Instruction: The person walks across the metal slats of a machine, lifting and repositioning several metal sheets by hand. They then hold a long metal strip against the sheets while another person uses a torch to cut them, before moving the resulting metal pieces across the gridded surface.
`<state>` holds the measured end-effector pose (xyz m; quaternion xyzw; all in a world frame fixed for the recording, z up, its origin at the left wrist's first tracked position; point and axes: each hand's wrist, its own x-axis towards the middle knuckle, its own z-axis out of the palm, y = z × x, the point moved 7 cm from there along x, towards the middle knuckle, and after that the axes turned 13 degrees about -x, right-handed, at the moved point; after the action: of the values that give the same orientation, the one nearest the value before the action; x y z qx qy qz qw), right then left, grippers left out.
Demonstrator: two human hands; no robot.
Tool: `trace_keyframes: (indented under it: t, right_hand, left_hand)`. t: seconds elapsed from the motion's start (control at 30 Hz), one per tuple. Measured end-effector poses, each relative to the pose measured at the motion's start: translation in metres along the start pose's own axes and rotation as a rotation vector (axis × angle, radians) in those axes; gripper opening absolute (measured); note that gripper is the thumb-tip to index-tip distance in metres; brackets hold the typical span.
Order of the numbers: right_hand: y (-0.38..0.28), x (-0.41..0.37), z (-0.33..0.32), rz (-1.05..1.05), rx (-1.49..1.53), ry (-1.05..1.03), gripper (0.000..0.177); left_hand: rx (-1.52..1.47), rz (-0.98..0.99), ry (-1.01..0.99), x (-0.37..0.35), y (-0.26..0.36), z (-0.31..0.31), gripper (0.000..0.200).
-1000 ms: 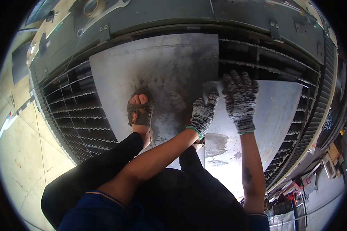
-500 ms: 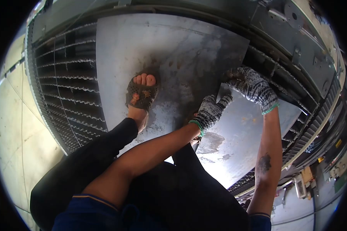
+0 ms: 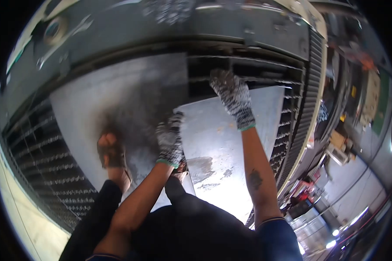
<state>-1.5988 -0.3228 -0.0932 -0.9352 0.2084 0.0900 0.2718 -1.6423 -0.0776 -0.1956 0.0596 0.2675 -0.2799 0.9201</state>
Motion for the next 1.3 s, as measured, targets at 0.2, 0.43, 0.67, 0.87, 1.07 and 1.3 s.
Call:
trace_keyframes:
  t: [0.2,0.43,0.67,0.87,1.07,1.3]
  right_hand:
    - [0.114,-0.137,-0.03,0.734,1.014,0.561,0.053]
    - [0.149,-0.189,-0.118,0.563,0.993,1.221,0.06]
    - [0.164,-0.174,-0.129,0.515,1.353,1.359,0.04]
    - [0.169,-0.181,-0.122,0.683,0.712,1.227,0.052]
    - [0.133,-0.167,-0.087,0.75,1.309,1.329,0.063]
    - [0.056,-0.092,-0.053,0.669,-0.537,0.706,0.043]
  left_hand:
    - [1.147,0.144,0.026,0.058,-0.004,0.127,0.033]
    - [2.441,-0.268,-0.543,0.072,-0.121,0.173,0.062]
    - [2.455,-0.557,-0.596,0.087,-0.129,0.146,0.074]
    - [2.44,-0.432,-0.617,0.088,-0.122,0.145,0.077]
    - [2.199,-0.268,-0.49,0.095,-0.105,0.142,0.053]
    - [2.178,-0.033,-0.721,0.095,-0.095,0.127,0.037]
